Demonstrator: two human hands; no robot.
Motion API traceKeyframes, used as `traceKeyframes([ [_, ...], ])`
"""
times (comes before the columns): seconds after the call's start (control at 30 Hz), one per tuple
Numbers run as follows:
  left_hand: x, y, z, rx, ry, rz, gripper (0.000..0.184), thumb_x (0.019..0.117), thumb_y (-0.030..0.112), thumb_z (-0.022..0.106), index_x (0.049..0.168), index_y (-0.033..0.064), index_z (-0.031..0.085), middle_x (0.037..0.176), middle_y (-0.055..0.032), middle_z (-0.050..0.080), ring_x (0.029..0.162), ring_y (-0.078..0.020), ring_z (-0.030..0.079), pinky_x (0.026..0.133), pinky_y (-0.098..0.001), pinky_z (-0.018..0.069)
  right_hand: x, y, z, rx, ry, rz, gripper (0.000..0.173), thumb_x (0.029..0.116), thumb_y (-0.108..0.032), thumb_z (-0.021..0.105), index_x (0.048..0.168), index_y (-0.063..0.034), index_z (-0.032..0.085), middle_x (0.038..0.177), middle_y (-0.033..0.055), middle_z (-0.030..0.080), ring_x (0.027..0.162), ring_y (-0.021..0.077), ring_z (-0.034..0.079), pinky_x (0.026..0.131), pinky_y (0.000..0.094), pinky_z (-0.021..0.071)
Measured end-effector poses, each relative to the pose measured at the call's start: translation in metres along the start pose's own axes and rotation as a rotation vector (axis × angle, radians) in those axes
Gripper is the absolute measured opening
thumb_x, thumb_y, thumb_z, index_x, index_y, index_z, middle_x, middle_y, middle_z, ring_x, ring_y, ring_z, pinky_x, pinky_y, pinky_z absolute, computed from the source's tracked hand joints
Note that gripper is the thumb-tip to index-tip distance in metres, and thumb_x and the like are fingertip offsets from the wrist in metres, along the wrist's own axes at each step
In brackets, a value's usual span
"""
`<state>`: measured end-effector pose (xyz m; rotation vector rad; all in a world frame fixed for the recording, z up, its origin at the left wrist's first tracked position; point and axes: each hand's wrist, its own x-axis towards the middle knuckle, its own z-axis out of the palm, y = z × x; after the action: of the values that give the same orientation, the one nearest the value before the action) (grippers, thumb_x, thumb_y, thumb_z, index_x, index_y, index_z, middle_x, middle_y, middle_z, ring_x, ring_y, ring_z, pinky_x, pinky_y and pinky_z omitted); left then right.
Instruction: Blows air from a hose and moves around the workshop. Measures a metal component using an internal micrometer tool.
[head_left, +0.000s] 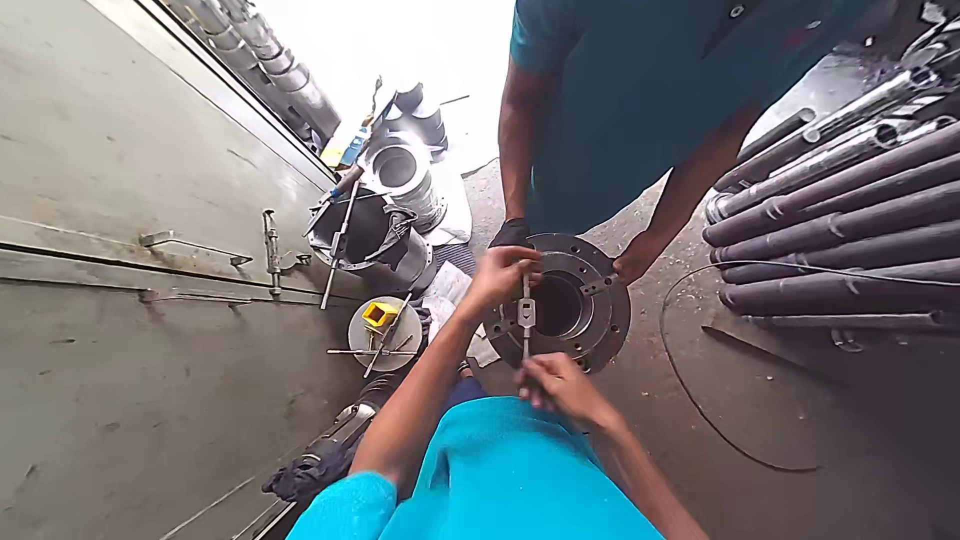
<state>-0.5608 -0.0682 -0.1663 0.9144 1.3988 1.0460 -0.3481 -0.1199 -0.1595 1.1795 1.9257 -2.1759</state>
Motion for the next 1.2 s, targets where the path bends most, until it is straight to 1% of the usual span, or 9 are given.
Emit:
traceKeyframes([
  [0.17,0.015,0.046,0.057,0.778,-0.441,0.125,0.03,0.0883,0.007,0.068,0.117,0.0146,0.074,0.102,-0.0133,0.074,0.096,-0.0337,0.07,0.083,-0.0613,0.0543,0.044,-0.036,0.063,0.389,0.155,0.091,0.016,0.1061,-0.004,0.043,0.098,0.0004,0.056,0.064,0.0019,0.065,0.049,0.0067,0.058,0.048,0.0228,0.0499],
  [0.27,-0.028,0.02,0.013,0.61,-0.234,0.243,0.033,0.1004,0.007,0.058,0.131,0.0125,0.066,0.113,-0.0074,0.076,0.095,-0.0206,0.074,0.085,-0.0488,0.0599,0.026,-0.024,0.018,-0.02,0.024,-0.079,0.028,0.1067,-0.02,0.05,0.109,-0.0017,0.071,0.083,0.0023,0.074,0.067,0.0086,0.069,0.065,0.0281,0.0594],
  [0.43,-0.12,-0.041,-0.04,0.219,0.03,0.098,0.032,0.1014,0.019,0.061,0.131,0.0054,0.065,0.105,-0.0058,0.076,0.087,-0.0131,0.074,0.081,-0.0349,0.0626,0.032,-0.017,-0.075,-0.622,0.68,-0.552,0.023,0.0982,-0.023,0.061,0.11,-0.0114,0.077,0.106,0.0066,0.074,0.094,0.0201,0.071,0.082,0.0445,0.0592],
  [0.53,-0.146,-0.057,-0.012,0.028,0.215,0.096,0.026,0.0975,0.009,0.067,0.122,0.0005,0.071,0.102,-0.0086,0.077,0.084,-0.0173,0.075,0.078,-0.0342,0.0652,0.055,-0.016,-0.11,-0.819,0.534,-0.489,0.027,0.1001,-0.032,0.061,0.11,-0.0141,0.078,0.114,0.0102,0.071,0.104,0.0323,0.066,0.088,0.0559,0.0531],
  [0.67,-0.117,-0.067,-0.013,0.084,0.411,0.225,0.016,0.095,0.005,0.066,0.107,0.0016,0.076,0.093,-0.0053,0.078,0.073,-0.0113,0.073,0.07,-0.0303,0.0634,0.033,0.001,-0.094,-0.82,0.494,-0.377,0.041,0.1036,-0.032,0.049,0.082,-0.0042,0.07,0.074,0.0119,0.066,0.075,0.0302,0.068,0.069,0.0534,0.0543],
  [0.87,-0.017,-0.024,-0.03,0.118,-0.011,0.317,0.023,0.0995,0.001,0.056,0.116,-0.001,0.073,0.099,-0.0099,0.077,0.082,-0.0148,0.074,0.08,-0.0361,0.0626,-0.018,0.013,-0.007,-0.95,0.513,-0.131,0.047,0.1046,-0.037,0.044,0.081,-0.004,0.067,0.07,0.0136,0.066,0.071,0.0337,0.071,0.064,0.0525,0.0552],
  [1.0,-0.031,-0.024,-0.03,0.429,0.053,0.346,0.019,0.1003,0.011,0.061,0.11,0.0068,0.077,0.095,-0.006,0.078,0.083,-0.0156,0.074,0.083,-0.0446,0.0607,-0.01,-0.001,-0.059,-0.885,0.263,-0.009,0.048,0.1047,-0.046,0.047,0.094,-0.0063,0.072,0.081,0.0164,0.07,0.081,0.0383,0.07,0.069,0.0637,0.051],
  [1.1,-0.082,-0.053,-0.03,0.518,0.214,0.369,0.027,0.1037,0.019,0.054,0.105,0.0068,0.078,0.086,-0.0059,0.075,0.073,-0.0144,0.07,0.074,-0.0406,0.0597,0.013,-0.011,-0.093,-0.901,0.387,-0.135,0.034,0.1033,-0.041,0.057,0.105,-0.0114,0.074,0.087,0.0153,0.072,0.081,0.0389,0.071,0.068,0.0658,0.052],
  [1.2,-0.135,-0.069,0.009,0.576,0.276,0.38,0.031,0.1051,0.016,0.052,0.124,0.0038,0.073,0.091,-0.0095,0.077,0.076,-0.0182,0.073,0.075,-0.0389,0.0623,0.052,-0.023,-0.112,-0.909,0.383,-0.333,0.023,0.1026,-0.028,0.063,0.123,-0.0202,0.073,0.097,0.0096,0.075,0.084,0.0316,0.072,0.073,0.0614,0.0561],
])
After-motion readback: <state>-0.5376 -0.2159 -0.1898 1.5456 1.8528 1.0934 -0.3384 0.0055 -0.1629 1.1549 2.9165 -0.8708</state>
